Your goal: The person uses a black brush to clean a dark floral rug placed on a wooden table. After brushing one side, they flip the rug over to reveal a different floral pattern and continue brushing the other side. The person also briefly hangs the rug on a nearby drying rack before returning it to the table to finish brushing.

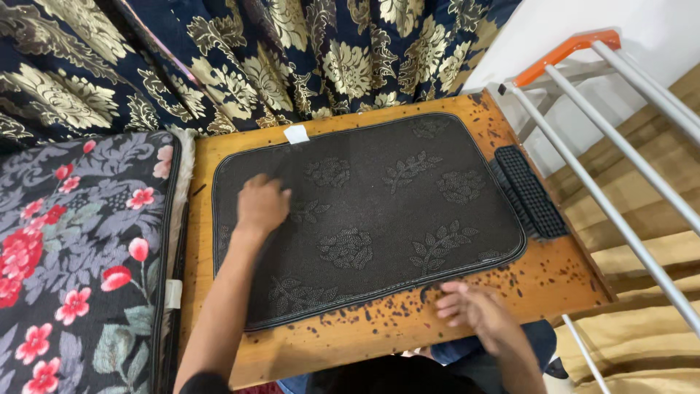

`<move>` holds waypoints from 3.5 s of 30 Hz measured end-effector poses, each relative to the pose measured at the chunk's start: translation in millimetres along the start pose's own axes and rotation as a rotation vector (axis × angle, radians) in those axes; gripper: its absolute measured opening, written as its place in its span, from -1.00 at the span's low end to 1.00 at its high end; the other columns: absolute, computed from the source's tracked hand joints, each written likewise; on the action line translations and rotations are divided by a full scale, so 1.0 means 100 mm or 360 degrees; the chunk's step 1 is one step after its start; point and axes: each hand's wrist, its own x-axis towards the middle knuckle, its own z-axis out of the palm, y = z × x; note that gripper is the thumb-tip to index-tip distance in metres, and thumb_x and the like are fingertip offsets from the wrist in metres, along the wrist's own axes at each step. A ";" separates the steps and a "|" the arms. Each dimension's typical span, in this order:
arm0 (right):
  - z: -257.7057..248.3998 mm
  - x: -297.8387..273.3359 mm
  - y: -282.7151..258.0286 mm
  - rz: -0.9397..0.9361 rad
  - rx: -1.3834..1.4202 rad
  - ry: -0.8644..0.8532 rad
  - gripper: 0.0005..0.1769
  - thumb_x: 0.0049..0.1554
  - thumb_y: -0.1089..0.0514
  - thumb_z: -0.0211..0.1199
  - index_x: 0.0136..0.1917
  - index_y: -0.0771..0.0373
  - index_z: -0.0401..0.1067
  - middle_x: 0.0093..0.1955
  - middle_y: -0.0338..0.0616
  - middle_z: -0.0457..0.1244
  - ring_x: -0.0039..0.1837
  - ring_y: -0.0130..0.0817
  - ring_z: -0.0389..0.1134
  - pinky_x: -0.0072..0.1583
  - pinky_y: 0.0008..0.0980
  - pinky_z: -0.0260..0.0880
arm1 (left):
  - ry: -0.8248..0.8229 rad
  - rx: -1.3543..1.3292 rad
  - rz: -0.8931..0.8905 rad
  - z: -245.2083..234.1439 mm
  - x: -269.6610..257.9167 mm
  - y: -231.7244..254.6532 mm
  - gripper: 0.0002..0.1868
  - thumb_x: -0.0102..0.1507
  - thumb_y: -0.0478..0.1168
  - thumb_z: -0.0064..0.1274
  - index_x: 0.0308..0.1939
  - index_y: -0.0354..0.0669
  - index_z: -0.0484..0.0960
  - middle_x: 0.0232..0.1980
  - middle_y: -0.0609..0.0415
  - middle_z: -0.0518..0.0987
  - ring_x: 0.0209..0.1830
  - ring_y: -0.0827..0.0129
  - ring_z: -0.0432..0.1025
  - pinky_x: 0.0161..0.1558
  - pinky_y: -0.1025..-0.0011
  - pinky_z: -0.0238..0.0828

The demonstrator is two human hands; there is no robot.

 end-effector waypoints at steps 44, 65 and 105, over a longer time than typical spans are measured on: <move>-0.51 0.98 -3.54 -0.1138 -0.0786 0.0622 -0.80 0.31 0.11 0.28 0.10 0.28 0.47 -0.31 -0.36 0.19 -0.39 -0.62 0.11 -0.41 -0.50 -0.09 | 0.1518 -0.1248 -0.0298 -2.05 -0.02 -0.92 -0.79 0.44 -0.30 0.07 -0.22 -0.41 0.63 -0.36 0.20 0.53 -0.36 0.58 0.31 -0.31 0.49 0.27; -1.14 0.50 -2.64 -0.0493 0.0014 -0.1072 -0.16 0.41 -0.45 -0.25 0.20 0.39 0.43 -0.18 0.23 0.39 -0.28 -0.15 0.43 -0.33 -0.37 0.37 | 0.0194 -0.1754 -0.1225 -1.65 -1.05 -1.27 0.15 0.32 0.52 -0.99 -0.07 -0.46 0.50 -0.25 -0.02 0.49 -0.25 0.21 0.37 -0.14 0.27 0.41; -0.84 1.29 -2.84 -0.1501 -0.0476 0.0167 -0.83 0.40 0.41 0.22 0.25 0.49 0.47 0.15 -0.08 0.36 0.11 -0.41 0.42 0.20 -0.38 0.51 | 0.1150 -0.1788 -0.0330 -1.36 -0.59 -1.05 -0.89 0.42 -0.48 -0.02 0.01 -0.43 0.56 -0.13 0.19 0.61 -0.21 0.66 0.41 -0.14 0.66 0.33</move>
